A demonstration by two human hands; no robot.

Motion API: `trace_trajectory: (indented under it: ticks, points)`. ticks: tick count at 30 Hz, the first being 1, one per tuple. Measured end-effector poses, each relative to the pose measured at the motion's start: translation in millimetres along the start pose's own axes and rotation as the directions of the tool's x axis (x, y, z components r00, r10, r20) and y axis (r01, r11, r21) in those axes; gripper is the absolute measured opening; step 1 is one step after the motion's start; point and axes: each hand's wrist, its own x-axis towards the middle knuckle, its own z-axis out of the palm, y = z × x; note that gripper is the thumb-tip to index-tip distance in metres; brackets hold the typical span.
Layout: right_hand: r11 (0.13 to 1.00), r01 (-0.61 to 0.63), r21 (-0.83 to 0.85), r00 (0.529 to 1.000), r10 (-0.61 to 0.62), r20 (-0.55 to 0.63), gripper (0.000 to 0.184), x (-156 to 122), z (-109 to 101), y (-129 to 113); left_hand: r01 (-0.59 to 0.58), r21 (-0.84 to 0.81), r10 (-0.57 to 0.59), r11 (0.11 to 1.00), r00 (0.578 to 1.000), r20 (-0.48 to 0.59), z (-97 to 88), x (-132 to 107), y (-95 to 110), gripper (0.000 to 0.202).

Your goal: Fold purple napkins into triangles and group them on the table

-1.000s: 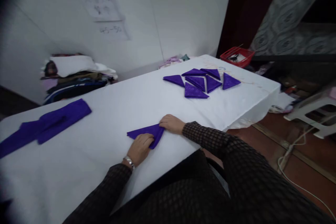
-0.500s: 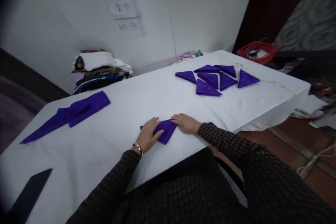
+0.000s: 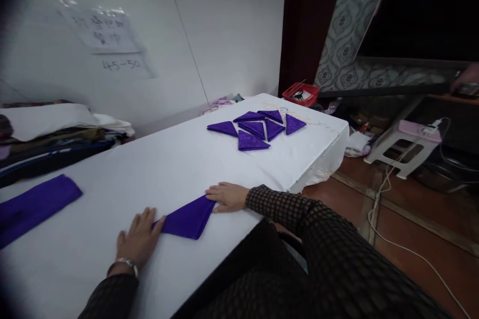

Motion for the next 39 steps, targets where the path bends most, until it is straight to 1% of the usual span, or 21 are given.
trace_trajectory:
  ticks: [2, 4, 6, 8, 9, 10, 12, 14, 20, 22, 24, 26, 28, 30, 31, 32, 33, 34, 36, 38, 39]
  points:
    - [1.000, 0.007, -0.002, 1.000, -0.007, -0.010, 0.059, 0.3, 0.9, 0.9, 0.095, -0.018, -0.095, 0.995, 0.995, -0.028, -5.1, 4.3, -12.7, 0.058]
    - [1.000, 0.010, 0.000, 1.000, -0.010, -0.010, 0.060, 0.3, 1.9, 1.7, 0.123, -0.064, -0.128, 0.990, 0.988, -0.085, -9.0, 5.1, -15.7, 0.059]
    - [1.000, 0.009, 0.001, 1.000, -0.009, -0.007, 0.060, 0.0, 2.6, 2.2, 0.039, -0.110, -0.058, 0.993, 0.984, -0.170, -10.0, 2.1, -8.2, 0.061]
    - [1.000, 0.005, 0.001, 1.000, -0.005, -0.006, 0.060, -0.2, 2.8, 2.4, -0.117, -0.103, 0.090, 0.988, 0.967, -0.239, -7.1, -3.1, 6.1, 0.060]
    - [1.000, 0.002, 0.001, 1.000, -0.002, -0.006, 0.060, -0.1, 2.6, 2.3, -0.196, -0.080, 0.172, 0.977, 0.956, -0.236, -4.3, -5.8, 13.7, 0.057]
    - [1.000, 0.000, 0.002, 1.000, 0.000, -0.006, 0.060, 0.0, 2.3, 2.1, -0.253, -0.055, 0.237, 0.966, 0.950, -0.205, -0.9, -8.2, 20.6, 0.054]
    - [1.000, -0.005, 0.006, 1.000, 0.005, 0.000, 0.060, 0.6, 1.3, 1.5, -0.301, -0.014, 0.298, 0.954, 0.949, -0.102, 6.2, -11.2, 30.2, 0.051]
    - [1.000, -0.003, 0.014, 1.000, 0.003, 0.006, 0.059, 1.3, 0.0, 0.7, -0.294, 0.017, 0.295, 0.956, 0.955, -0.039, 11.8, -12.0, 33.8, 0.052]
    - [0.999, -0.016, 0.044, 1.000, 0.015, 0.015, 0.060, -0.6, -1.2, -1.1, -0.285, 0.025, 0.286, 0.958, 0.958, -0.027, 13.5, -14.5, 33.7, 0.054]
    - [0.998, -0.021, 0.052, 1.000, 0.020, 0.019, 0.060, -1.9, -0.5, -1.2, -0.257, 0.013, 0.257, 0.966, 0.966, -0.031, 12.9, -16.2, 33.5, 0.054]
    - [0.998, -0.023, 0.059, 0.999, 0.022, 0.027, 0.060, -2.7, 0.1, -1.4, -0.200, 0.010, 0.200, 0.980, 0.979, -0.029, 12.4, -16.4, 30.5, 0.054]
    - [0.998, -0.027, 0.063, 0.999, 0.024, 0.036, 0.060, -2.9, 0.4, -1.8, -0.123, 0.014, 0.123, 0.992, 0.992, -0.020, 10.6, -13.9, 23.8, 0.054]
    - [0.997, -0.033, 0.065, 0.999, 0.031, 0.041, 0.061, -2.9, 0.5, -2.6, -0.018, 0.014, 0.018, 1.000, 1.000, -0.008, 5.8, -9.0, 15.7, 0.054]
    - [0.997, -0.043, 0.065, 0.998, 0.040, 0.042, 0.061, -3.0, 0.4, -3.6, 0.100, 0.001, -0.100, 0.995, 0.995, -0.021, -2.5, -3.4, 11.1, 0.055]
    - [0.997, -0.046, 0.066, 0.998, 0.044, 0.042, 0.061, -3.2, 0.4, -4.0, 0.142, -0.008, -0.142, 0.990, 0.989, -0.047, -7.5, -1.0, 11.6, 0.056]
    - [0.997, -0.049, 0.066, 0.998, 0.046, 0.043, 0.061, -3.4, 0.4, -4.4, 0.156, -0.018, -0.157, 0.988, 0.984, -0.082, -12.3, 0.9, 14.3, 0.057]
    - [0.997, -0.050, 0.066, 0.998, 0.048, 0.043, 0.061, -3.6, 0.4, -4.7, 0.137, -0.026, -0.139, 0.990, 0.983, -0.122, -16.6, 2.2, 19.4, 0.057]
    - [0.997, -0.050, 0.067, 0.998, 0.047, 0.043, 0.061, -3.8, 0.5, -4.8, 0.088, -0.031, -0.091, 0.996, 0.983, -0.157, -19.8, 2.8, 26.2, 0.057]
    - [0.997, -0.046, 0.067, 0.998, 0.043, 0.043, 0.062, -4.3, 0.9, -4.7, -0.065, -0.028, 0.059, 0.997, 0.982, -0.182, -21.7, 2.8, 42.3, 0.055]
    - [0.997, -0.044, 0.065, 0.998, 0.042, 0.044, 0.062, -4.5, 1.2, -4.6, -0.180, -0.025, 0.175, 0.983, 0.976, -0.129, -17.5, 2.0, 56.2, 0.054]
    - [0.997, -0.045, 0.064, 0.998, 0.042, 0.045, 0.063, -4.5, 1.3, -4.6, -0.200, -0.026, 0.197, 0.979, 0.976, -0.088, -13.9, 1.7, 60.7, 0.054]
